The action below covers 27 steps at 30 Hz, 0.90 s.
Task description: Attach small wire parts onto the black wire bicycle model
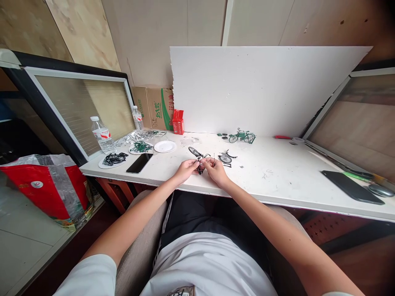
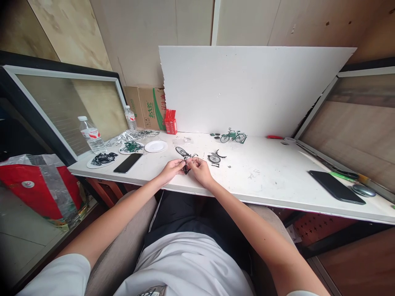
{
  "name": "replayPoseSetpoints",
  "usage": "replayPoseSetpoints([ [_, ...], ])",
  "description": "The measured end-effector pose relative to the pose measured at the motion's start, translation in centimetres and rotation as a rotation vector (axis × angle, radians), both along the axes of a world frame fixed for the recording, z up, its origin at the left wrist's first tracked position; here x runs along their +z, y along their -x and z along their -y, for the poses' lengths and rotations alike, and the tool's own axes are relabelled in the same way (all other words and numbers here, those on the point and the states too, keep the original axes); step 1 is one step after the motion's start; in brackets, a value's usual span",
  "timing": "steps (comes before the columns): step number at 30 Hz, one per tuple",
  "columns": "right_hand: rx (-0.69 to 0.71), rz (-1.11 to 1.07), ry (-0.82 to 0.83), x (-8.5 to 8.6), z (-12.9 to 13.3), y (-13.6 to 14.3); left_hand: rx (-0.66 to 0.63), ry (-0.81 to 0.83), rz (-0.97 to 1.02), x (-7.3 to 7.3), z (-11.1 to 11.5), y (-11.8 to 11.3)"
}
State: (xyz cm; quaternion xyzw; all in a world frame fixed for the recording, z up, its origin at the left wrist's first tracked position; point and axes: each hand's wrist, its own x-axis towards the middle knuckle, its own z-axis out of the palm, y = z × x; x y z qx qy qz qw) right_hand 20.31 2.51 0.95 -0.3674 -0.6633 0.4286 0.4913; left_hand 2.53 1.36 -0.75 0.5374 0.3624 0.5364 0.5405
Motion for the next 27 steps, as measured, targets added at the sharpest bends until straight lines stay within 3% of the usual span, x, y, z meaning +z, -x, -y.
replayPoseSetpoints([
  [19,0.015,-0.022,-0.018,-0.2,-0.1,-0.1,0.015,-0.017,-0.008,-0.7,-0.7,0.2],
  [27,0.087,-0.062,0.023,-0.3,-0.1,-0.1,-0.001,-0.037,-0.018,-1.0,-0.9,0.3],
])
